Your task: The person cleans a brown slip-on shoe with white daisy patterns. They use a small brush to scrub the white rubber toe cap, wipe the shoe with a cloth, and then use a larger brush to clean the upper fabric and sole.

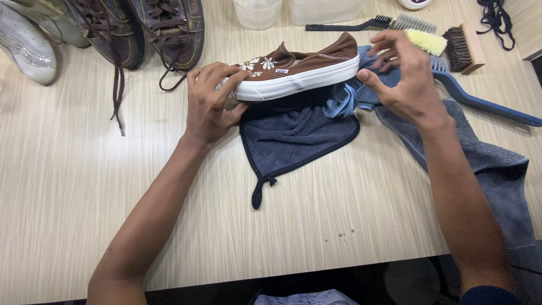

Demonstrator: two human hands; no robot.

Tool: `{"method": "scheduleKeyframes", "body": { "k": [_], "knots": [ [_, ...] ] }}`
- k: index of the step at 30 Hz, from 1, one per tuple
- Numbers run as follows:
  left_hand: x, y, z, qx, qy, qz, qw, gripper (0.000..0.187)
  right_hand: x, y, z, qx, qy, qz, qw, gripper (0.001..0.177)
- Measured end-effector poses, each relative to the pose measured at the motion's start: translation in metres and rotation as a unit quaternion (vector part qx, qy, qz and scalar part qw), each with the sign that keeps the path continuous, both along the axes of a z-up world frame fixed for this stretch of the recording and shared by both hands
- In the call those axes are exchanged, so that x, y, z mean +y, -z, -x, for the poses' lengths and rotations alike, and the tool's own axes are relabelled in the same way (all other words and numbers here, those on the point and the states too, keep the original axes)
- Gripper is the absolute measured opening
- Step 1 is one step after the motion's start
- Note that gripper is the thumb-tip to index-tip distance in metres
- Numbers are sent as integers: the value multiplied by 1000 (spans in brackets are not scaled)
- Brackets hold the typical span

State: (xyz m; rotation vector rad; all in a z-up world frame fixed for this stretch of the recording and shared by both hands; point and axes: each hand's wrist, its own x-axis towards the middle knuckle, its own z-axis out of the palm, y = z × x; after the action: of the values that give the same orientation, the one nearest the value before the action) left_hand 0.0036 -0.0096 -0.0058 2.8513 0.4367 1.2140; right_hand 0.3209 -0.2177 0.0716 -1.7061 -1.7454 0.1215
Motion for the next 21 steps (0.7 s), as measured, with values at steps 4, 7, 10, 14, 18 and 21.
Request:
{"method": "scheduleKeyframes", "body": {
  "k": [4,7,10,14,18,21],
  "knots": [
    [1,-4,-1,-32,34,47,998,43,-36,-31,-19,-137,153,135,969,45],
    [0,-4,-4,-57,74,77,993,47,-50,-15,-38,-120,282,323,895,94],
    [-6,-9,-6,-65,73,86,991,35,-48,9,-49,-115,326,433,832,128],
    [-14,-8,-2,-79,73,53,993,35,-32,0,-25,-73,329,418,844,105],
    [-31,-7,-9,-84,81,62,991,39,-28,19,-42,-121,247,303,912,37],
    [-30,-4,-10,-82,96,62,990,36,-32,5,-49,-67,236,213,946,37]
  ]
}}
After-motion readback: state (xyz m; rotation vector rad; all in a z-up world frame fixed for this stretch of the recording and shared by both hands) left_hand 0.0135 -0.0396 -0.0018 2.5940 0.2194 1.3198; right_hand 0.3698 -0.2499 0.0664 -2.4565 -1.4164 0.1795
